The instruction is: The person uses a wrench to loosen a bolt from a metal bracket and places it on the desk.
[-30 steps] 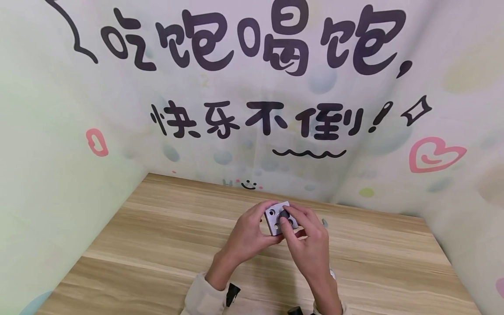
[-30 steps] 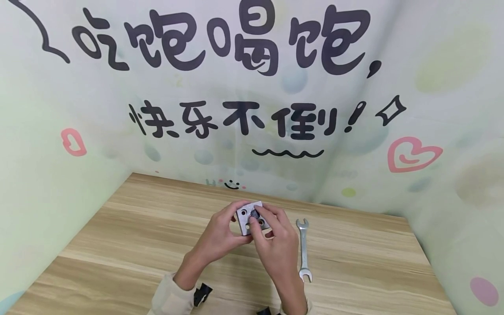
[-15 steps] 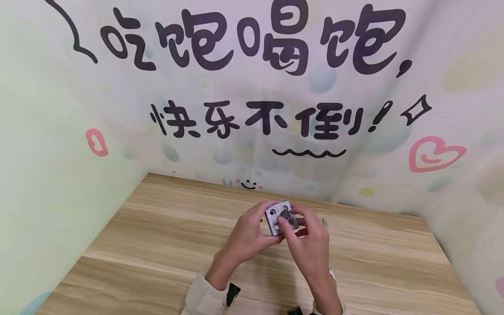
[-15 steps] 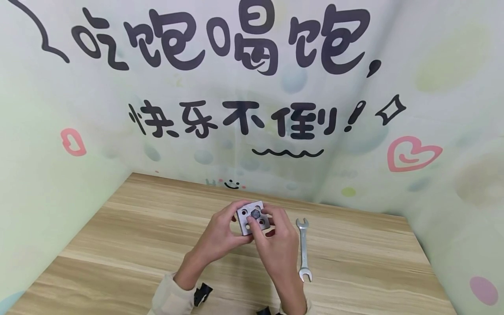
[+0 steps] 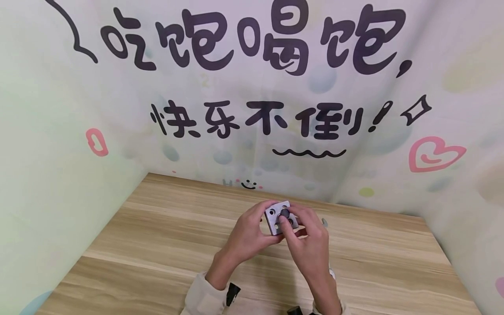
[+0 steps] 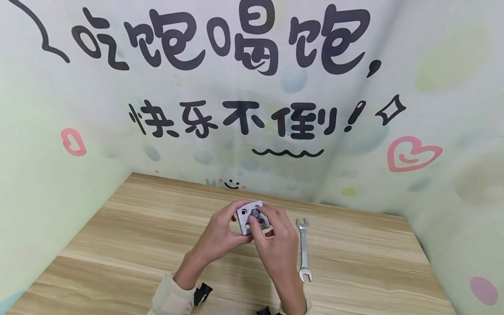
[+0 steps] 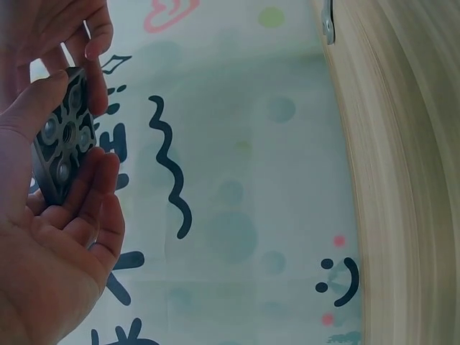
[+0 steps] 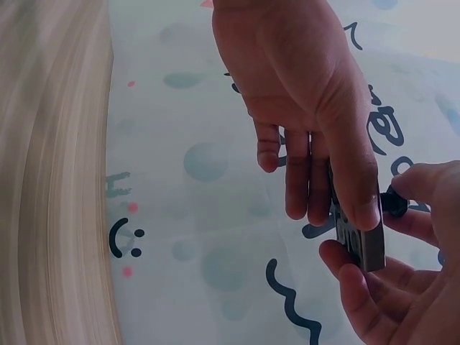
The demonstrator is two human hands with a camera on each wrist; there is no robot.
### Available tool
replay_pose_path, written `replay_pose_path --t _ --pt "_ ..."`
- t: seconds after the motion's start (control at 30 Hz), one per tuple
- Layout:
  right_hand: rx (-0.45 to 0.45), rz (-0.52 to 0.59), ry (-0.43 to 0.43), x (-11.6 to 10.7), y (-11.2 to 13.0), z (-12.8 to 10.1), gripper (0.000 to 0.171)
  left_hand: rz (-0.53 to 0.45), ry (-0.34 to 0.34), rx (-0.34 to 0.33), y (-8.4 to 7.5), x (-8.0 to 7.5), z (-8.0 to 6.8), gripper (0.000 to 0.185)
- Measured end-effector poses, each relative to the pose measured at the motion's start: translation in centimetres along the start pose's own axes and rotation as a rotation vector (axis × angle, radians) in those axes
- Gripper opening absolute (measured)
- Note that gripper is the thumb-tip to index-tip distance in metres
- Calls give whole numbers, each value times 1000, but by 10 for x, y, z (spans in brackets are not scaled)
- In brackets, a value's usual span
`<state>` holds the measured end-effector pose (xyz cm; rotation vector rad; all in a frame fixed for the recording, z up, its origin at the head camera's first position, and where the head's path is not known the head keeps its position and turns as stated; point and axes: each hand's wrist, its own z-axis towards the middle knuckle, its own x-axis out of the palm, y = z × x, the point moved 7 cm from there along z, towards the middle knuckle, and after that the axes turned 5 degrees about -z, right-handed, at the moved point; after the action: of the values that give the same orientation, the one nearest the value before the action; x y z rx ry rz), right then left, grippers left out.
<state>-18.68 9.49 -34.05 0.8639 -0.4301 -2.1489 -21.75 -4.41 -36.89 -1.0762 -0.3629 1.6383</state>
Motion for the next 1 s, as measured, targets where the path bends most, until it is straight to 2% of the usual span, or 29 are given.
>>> replay_pose_path --t 0.63,0.8,1.0 --pt "48 -8 55 3 -3 0 29 -2 9 -22 1 -1 0 69" --pt "32 -8 33 2 -2 0 33 0 12 -18 1 0 0 69" --pt "16 -18 1 0 -1 1 27 -8 14 -11 0 1 0 69"
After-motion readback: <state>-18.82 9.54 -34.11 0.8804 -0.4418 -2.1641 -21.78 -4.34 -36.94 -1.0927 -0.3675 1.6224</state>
